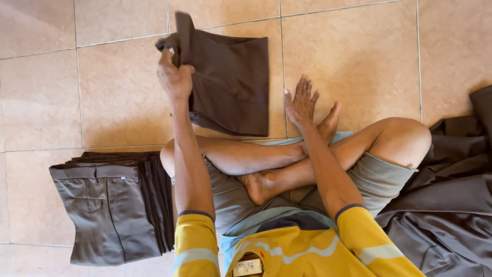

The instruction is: The person sits cross-legged on a tiled floor and folds multiple pairs of dark-colored trousers by hand. They smooth the fabric, fold the legs together, and fold the trousers into neat rectangles, stacking them to the side.

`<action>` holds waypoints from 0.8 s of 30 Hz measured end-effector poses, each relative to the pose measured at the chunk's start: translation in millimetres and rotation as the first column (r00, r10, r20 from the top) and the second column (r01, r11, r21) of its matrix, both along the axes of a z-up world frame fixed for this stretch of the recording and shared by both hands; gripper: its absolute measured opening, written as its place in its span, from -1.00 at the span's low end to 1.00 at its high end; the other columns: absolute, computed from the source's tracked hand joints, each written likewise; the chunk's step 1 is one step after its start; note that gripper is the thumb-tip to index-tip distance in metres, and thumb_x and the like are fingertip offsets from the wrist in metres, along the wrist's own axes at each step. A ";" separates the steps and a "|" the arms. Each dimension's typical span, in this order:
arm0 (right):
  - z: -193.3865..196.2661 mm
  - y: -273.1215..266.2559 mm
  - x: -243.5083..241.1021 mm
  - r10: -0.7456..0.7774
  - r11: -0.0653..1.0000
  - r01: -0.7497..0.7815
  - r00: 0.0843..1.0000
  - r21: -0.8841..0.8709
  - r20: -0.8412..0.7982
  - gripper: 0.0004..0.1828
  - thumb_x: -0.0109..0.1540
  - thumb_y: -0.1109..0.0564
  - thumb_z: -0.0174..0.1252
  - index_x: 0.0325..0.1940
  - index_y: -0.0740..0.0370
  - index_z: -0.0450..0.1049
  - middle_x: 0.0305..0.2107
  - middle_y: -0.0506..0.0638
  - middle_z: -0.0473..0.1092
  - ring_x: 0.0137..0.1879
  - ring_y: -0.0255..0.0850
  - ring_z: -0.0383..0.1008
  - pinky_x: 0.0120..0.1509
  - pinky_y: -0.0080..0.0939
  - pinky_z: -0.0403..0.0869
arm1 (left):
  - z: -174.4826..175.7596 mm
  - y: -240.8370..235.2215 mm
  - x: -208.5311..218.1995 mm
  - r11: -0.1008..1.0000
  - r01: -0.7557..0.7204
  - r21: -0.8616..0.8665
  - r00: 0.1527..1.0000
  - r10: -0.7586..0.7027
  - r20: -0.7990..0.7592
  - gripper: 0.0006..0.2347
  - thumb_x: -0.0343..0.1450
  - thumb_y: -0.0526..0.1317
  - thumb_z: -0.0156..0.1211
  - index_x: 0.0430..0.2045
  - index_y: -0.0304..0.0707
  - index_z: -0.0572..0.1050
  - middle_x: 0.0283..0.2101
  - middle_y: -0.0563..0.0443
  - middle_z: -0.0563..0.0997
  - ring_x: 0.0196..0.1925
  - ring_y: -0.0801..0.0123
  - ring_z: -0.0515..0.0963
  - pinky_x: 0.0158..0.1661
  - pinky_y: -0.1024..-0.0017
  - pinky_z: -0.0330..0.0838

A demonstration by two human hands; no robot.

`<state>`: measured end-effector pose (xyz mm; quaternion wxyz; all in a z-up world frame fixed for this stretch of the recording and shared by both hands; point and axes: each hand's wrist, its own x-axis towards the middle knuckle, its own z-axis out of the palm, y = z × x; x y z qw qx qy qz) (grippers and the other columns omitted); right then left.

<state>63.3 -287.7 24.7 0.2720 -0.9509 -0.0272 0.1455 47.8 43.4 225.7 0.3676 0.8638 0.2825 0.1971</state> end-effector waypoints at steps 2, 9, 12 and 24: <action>2.7 -0.3 1.4 0.000 1.000 0.000 1.000 0.007 -0.011 -0.07 0.37 -0.41 -0.56 0.62 0.26 -0.41 0.59 0.16 -0.33 0.68 0.01 -0.47 0.62 0.30 -0.44 | 50.2 -13.3 6.1 0.990 0.042 0.136 0.997 -0.050 0.055 -0.73 0.01 -0.37 0.06 -0.51 -0.14 0.20 -0.54 0.11 0.18 -0.50 0.28 0.15 -0.49 0.14 0.01; 12.3 0.4 -2.2 -0.021 0.996 0.023 1.000 0.085 -0.018 -0.09 0.38 -0.39 -0.61 0.62 0.26 -0.41 0.59 0.16 -0.35 0.68 0.02 -0.50 0.63 0.25 -0.52 | 102.3 -108.1 10.7 0.612 -0.001 0.791 0.994 -0.085 0.067 -0.65 0.18 -0.49 0.17 -0.31 -0.03 0.26 -0.51 -0.02 0.54 -0.61 -0.07 0.58 -0.64 0.00 0.39; 13.6 0.0 -2.1 -0.043 0.989 0.048 0.998 0.136 -0.042 -0.11 0.37 -0.36 -0.64 0.61 0.24 -0.46 0.59 0.18 -0.33 0.69 0.03 -0.48 0.62 0.26 -0.52 | 25.8 -150.7 1.5 0.589 0.085 0.804 0.971 -0.229 0.065 -0.57 0.20 -0.63 0.26 -0.17 -0.25 0.30 -0.06 -0.21 0.63 -0.48 0.08 0.61 -0.59 0.18 0.54; -53.4 -17.4 2.3 -0.124 0.961 0.016 0.917 0.275 0.380 -0.41 0.49 0.06 -0.04 0.52 0.47 0.09 0.32 0.48 0.22 0.45 0.35 0.20 0.54 0.29 0.08 | -195.7 -152.9 -80.0 0.833 0.551 0.052 0.799 -0.508 -0.320 -0.40 0.29 -0.04 0.44 0.24 -0.07 0.37 0.47 -0.17 0.22 0.06 -0.23 0.52 0.02 -0.09 0.49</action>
